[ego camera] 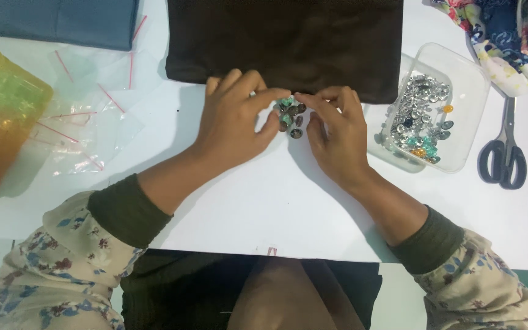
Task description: The person picks up buttons from a tray and places them into small plastic bags, eventually sealing one of the bags.
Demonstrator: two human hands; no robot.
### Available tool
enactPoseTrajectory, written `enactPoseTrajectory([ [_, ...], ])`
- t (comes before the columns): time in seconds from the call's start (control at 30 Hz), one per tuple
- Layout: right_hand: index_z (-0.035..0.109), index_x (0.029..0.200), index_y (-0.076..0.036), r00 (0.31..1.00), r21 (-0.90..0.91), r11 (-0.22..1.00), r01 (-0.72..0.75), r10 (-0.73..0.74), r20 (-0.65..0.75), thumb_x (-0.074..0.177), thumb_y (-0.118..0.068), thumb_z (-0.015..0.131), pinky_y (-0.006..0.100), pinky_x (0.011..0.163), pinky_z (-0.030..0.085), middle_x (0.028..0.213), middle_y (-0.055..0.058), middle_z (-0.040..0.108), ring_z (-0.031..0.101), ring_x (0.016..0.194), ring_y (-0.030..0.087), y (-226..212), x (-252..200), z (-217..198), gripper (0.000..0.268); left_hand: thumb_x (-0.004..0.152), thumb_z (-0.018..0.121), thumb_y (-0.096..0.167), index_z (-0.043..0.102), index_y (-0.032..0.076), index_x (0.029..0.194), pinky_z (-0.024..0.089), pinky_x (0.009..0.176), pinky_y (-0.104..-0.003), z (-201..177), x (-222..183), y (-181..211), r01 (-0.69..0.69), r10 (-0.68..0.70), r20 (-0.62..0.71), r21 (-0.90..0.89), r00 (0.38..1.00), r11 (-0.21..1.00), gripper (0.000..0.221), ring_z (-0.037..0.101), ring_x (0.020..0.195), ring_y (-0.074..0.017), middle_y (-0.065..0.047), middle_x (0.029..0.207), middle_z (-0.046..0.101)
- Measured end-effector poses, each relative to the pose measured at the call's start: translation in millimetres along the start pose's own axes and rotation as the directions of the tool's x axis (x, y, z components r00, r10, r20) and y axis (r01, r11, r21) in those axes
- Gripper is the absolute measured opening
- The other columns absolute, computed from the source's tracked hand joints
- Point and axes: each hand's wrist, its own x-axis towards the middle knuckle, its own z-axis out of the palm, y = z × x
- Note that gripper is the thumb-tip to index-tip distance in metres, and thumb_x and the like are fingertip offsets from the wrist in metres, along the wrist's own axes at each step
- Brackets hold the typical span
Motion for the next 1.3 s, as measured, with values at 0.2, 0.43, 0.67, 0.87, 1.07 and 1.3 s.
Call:
enactPoseTrajectory([
  [0.2, 0.069, 0.123, -0.008, 0.981, -0.075, 0.981, 0.177, -0.182, -0.067, 0.091, 0.026, 0.055, 0.037, 0.075, 0.045, 0.109, 0.014, 0.056, 0.054, 0.096, 0.031, -39.4, 17.1, 4.6, 0.049, 0.091, 0.077, 0.006, 0.075, 0.014, 0.117, 0.041, 0.074, -0.043, -42.3, 2.2, -9.7, 0.033, -0.035, -0.046, -0.055, 0.998, 0.998, 0.027, 0.054, 0.082, -0.0219, 0.0, 0.092, 0.052],
  [0.43, 0.069, 0.114, -0.003, 0.936, 0.057, 0.935, 0.351, -0.351, 0.002, 0.094, 0.019, 0.053, 0.041, 0.072, 0.04, 0.109, 0.016, 0.064, 0.052, 0.079, 0.029, -101.4, 23.8, 64.0, 0.034, 0.096, 0.078, -0.006, 0.073, 0.001, 0.12, 0.047, 0.078, -0.042, -143.2, -50.6, -34.0, 0.066, -0.067, -0.044, -0.034, 0.997, 0.997, 0.025, 0.055, 0.084, -0.0284, -0.013, 0.102, 0.061],
  [0.67, 0.066, 0.121, -0.006, 0.923, 0.25, 0.905, 0.343, -0.375, 0.09, 0.093, 0.018, 0.066, 0.036, 0.076, 0.047, 0.107, 0.014, 0.059, 0.051, 0.086, 0.029, -147.1, 45.2, 141.6, 0.037, 0.084, 0.082, -0.002, 0.071, 0.004, 0.122, 0.051, 0.101, -0.042, -203.7, -141.7, -57.0, 0.356, -0.357, 0.011, 0.046, 0.934, 0.933, 0.04, 0.063, 0.118, -0.0301, -0.012, 0.126, 0.062],
  [0.87, 0.069, 0.124, -0.008, 0.901, 0.22, 0.933, 0.284, -0.338, 0.271, 0.093, -0.004, 0.077, 0.04, 0.081, 0.048, 0.119, 0.011, 0.061, 0.055, 0.102, 0.031, -173.8, 56.2, 174.9, 0.032, 0.088, 0.082, 0.011, 0.07, 0.004, 0.126, 0.05, 0.104, -0.045, -214.7, -169.8, -54.1, 0.413, -0.413, 0.015, 0.012, 0.91, 0.911, 0.041, 0.064, 0.122, -0.0341, -0.014, 0.129, 0.065],
  [1.07, 0.069, 0.129, -0.01, 0.825, 0.165, 0.954, 0.25, -0.299, 0.479, 0.098, -0.027, 0.074, 0.046, 0.092, 0.045, 0.133, 0.012, 0.062, 0.051, 0.126, 0.033, -180.5, 64.2, 182.1, 0.035, 0.091, 0.082, 0.011, 0.074, 0.005, 0.124, 0.055, 0.095, -0.044, -205.4, -183.7, -66.9, 0.369, -0.361, -0.114, 0.06, 0.926, 0.928, 0.035, 0.07, 0.11, -0.0335, -0.012, 0.119, 0.069],
  [1.3, 0.075, 0.118, -0.014, 0.824, 0.2, 0.939, 0.28, -0.342, 0.451, 0.096, -0.03, 0.077, 0.046, 0.094, 0.045, 0.126, 0.007, 0.065, 0.054, 0.124, 0.029, -170.8, 60.6, 186.0, 0.027, 0.098, 0.078, 0.01, 0.077, 0.007, 0.093, 0.059, 0.072, -0.035, -197.8, -185.3, -71.4, 0.321, -0.287, -0.182, 0.195, 0.94, 0.927, 0.006, 0.069, 0.081, -0.0256, -0.004, 0.091, 0.065],
])
